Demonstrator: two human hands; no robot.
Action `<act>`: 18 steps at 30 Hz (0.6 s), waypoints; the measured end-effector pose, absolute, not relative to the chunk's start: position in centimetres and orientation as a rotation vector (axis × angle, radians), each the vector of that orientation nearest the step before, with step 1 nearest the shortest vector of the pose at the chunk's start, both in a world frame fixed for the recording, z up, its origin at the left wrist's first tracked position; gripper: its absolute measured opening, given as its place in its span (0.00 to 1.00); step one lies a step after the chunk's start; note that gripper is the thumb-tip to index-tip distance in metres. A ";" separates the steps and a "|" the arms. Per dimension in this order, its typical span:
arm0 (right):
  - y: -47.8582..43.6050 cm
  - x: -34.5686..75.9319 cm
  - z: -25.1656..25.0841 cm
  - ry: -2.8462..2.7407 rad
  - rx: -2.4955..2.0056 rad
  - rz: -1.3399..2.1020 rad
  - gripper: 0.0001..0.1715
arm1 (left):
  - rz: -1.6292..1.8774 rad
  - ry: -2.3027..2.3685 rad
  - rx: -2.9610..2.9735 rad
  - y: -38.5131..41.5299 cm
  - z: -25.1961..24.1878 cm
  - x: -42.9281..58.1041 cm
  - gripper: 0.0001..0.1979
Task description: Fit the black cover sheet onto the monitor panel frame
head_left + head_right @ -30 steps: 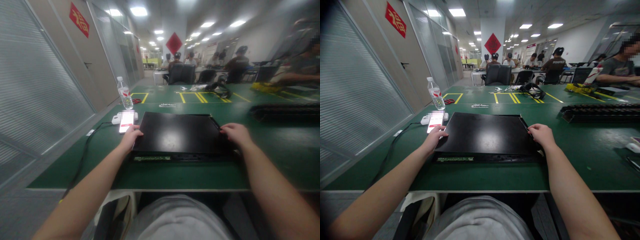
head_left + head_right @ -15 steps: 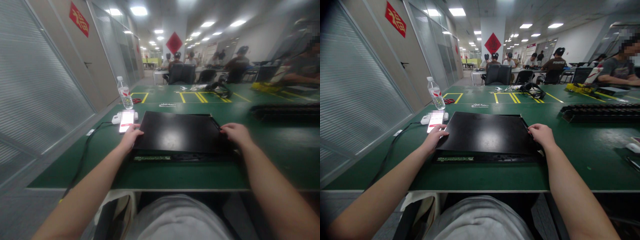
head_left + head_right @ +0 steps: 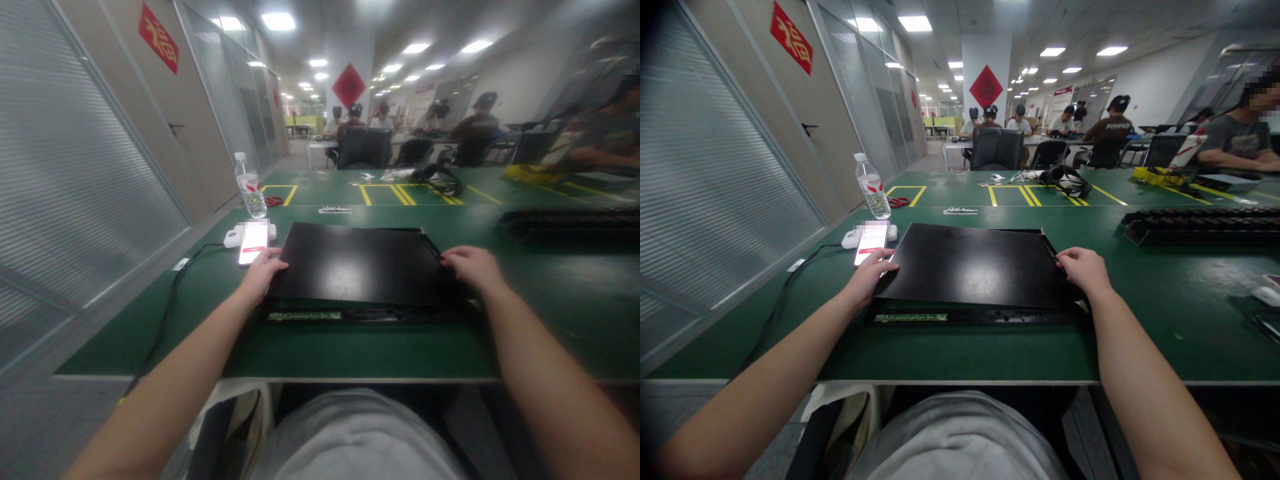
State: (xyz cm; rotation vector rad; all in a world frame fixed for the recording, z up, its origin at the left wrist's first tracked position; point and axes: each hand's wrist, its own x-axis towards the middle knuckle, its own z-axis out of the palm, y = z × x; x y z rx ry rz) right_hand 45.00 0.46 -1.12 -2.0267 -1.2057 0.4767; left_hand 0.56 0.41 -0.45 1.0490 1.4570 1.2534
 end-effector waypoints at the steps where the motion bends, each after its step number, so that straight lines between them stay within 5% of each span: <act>1: 0.5 45.1 -1.1 -1.205 -2.028 0.476 0.14 | 1.255 1.456 1.053 0.4 -0.5 0.5 0.23; 18: 0.8 45.7 -1.6 -1.210 -2.036 0.475 0.15 | 1.263 1.396 1.077 0.6 -1.0 0.2 0.23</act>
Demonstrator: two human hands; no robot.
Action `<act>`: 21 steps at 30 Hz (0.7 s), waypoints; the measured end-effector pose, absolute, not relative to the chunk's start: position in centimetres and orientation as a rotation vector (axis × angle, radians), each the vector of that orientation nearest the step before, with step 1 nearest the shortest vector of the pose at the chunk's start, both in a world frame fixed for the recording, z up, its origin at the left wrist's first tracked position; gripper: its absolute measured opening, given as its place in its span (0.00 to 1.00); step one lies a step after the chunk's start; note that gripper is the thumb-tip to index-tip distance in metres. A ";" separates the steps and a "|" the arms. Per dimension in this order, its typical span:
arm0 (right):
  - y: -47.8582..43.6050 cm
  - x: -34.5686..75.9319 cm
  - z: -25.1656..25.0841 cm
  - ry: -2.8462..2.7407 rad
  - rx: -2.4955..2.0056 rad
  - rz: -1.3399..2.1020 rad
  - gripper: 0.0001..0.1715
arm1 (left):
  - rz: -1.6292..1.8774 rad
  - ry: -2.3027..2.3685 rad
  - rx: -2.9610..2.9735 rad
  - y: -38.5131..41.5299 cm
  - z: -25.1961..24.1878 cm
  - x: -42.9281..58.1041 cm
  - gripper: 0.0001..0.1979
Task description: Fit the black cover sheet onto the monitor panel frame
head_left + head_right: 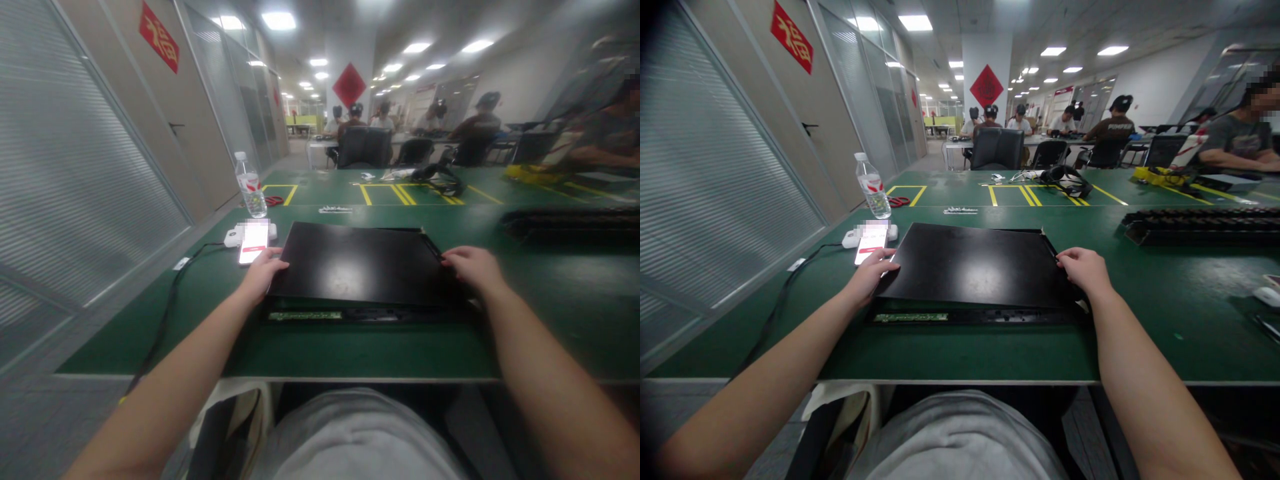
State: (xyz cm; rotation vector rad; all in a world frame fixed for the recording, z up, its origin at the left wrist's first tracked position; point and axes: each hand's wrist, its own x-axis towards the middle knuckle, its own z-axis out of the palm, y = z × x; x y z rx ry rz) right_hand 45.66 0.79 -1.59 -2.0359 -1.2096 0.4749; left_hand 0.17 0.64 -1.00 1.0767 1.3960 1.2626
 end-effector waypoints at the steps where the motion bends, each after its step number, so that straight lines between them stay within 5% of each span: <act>1: 0.8 45.6 -1.5 -1.207 -2.033 0.474 0.15 | 1.262 1.394 1.074 0.7 -1.1 0.2 0.23; 21: 0.6 45.4 -1.3 -1.182 -2.036 0.507 0.14 | 1.378 1.303 1.124 1.4 -1.7 -0.8 0.24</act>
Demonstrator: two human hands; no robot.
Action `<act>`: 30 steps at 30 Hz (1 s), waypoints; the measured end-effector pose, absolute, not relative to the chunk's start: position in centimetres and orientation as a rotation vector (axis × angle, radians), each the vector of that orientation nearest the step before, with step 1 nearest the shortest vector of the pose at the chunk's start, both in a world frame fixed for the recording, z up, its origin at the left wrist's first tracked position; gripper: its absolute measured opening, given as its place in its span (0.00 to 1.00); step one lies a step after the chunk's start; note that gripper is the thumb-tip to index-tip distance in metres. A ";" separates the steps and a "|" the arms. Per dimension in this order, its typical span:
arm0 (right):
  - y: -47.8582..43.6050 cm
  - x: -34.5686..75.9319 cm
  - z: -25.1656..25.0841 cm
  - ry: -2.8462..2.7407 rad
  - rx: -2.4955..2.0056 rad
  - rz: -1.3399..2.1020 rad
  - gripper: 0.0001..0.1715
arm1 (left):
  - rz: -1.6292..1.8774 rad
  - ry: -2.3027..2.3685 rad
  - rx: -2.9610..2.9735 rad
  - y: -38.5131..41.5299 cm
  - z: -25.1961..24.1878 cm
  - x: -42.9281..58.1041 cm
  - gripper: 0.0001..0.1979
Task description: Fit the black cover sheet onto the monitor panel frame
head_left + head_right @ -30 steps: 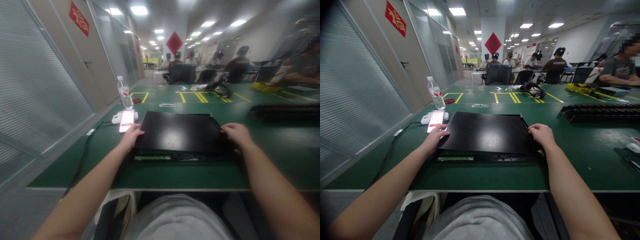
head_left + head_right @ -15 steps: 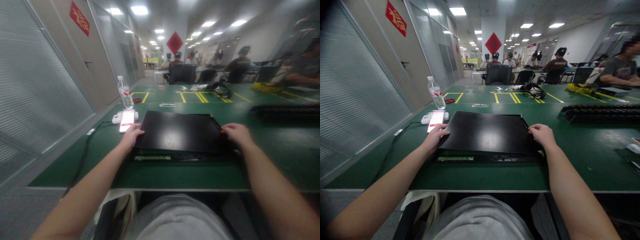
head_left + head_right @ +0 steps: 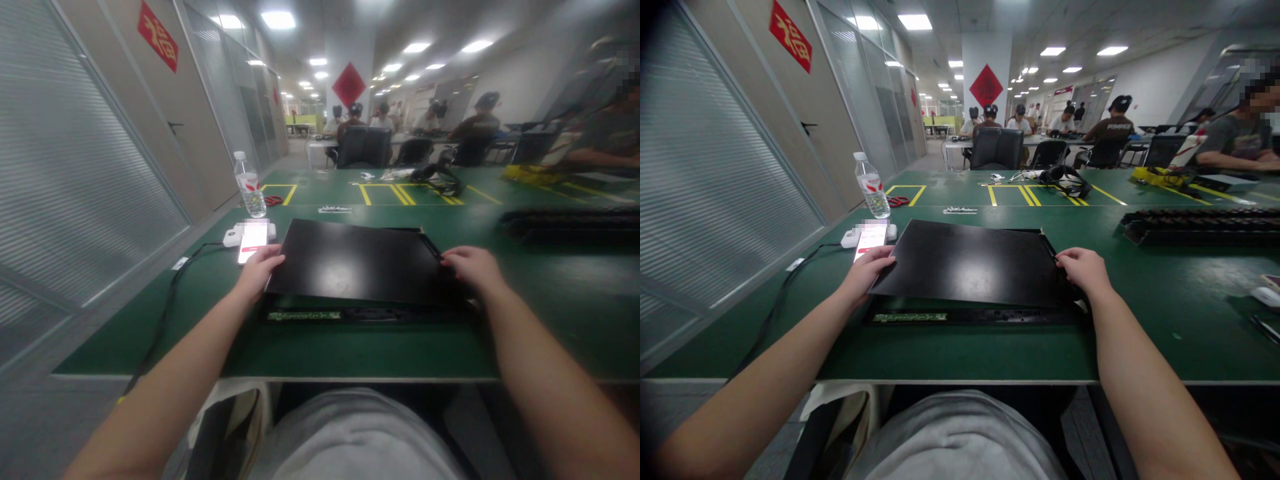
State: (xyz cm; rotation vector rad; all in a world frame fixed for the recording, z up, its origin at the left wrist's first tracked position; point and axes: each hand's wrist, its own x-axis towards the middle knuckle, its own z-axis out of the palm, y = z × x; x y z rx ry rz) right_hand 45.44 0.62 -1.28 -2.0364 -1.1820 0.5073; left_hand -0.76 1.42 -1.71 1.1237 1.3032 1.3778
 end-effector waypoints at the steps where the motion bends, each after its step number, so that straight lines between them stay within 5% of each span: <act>1: 0.6 45.5 -1.3 -1.179 -2.033 0.509 0.13 | 1.375 1.317 1.116 1.5 -1.8 -0.8 0.24; 14: 0.2 45.0 -0.7 -1.100 -1.987 0.569 0.10 | 1.279 1.623 1.506 1.4 -2.4 -1.0 0.09; 30: 0.1 44.6 -0.2 -1.024 -1.976 0.607 0.07 | 1.162 1.669 1.653 2.4 -3.6 -1.7 0.10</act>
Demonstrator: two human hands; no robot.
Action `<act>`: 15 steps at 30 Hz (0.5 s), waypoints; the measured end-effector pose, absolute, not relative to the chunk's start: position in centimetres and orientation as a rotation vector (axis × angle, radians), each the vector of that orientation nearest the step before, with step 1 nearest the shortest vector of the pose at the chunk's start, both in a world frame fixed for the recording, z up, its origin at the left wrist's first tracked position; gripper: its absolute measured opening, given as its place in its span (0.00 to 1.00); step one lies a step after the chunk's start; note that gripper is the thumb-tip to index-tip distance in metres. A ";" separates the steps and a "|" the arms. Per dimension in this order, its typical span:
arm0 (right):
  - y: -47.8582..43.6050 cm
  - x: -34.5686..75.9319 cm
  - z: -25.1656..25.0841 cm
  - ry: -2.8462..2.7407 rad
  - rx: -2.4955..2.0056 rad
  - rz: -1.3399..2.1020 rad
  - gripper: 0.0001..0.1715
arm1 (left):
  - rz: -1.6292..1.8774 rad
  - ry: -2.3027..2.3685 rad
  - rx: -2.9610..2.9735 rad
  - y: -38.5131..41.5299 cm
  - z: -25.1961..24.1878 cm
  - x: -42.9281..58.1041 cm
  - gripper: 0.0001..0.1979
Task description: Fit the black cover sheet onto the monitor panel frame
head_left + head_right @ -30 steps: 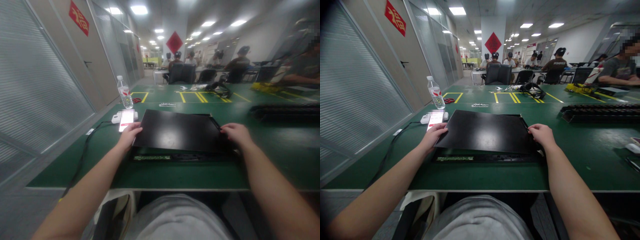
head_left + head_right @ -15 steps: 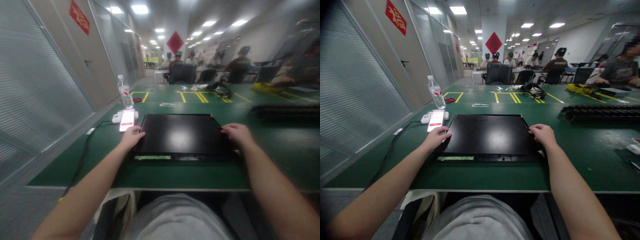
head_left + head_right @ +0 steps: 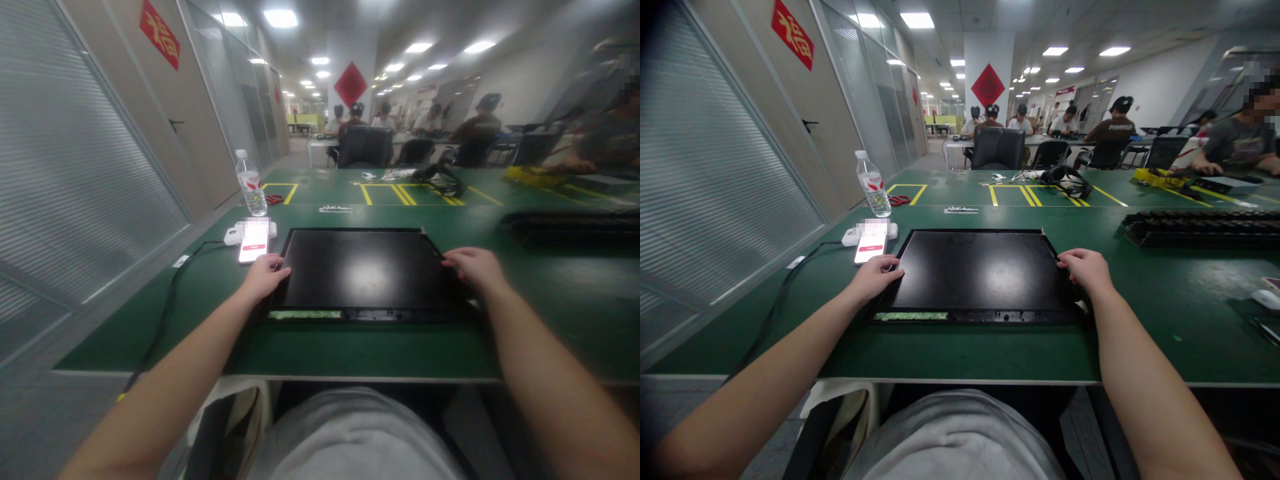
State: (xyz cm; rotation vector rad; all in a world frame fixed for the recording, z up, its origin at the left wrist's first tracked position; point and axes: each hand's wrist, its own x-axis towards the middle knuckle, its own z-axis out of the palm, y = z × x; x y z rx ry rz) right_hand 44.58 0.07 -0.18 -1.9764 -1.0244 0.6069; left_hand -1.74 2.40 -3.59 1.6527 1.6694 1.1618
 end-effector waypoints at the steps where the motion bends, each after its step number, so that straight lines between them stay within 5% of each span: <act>1: 0.0 44.5 -0.1 -1.019 -1.971 0.611 0.07 | 1.164 1.664 1.658 2.4 -3.6 -1.8 0.10; 15: 0.1 44.5 -0.2 -0.981 -1.911 0.642 0.05 | 1.011 1.683 1.791 2.3 -3.3 -1.7 0.07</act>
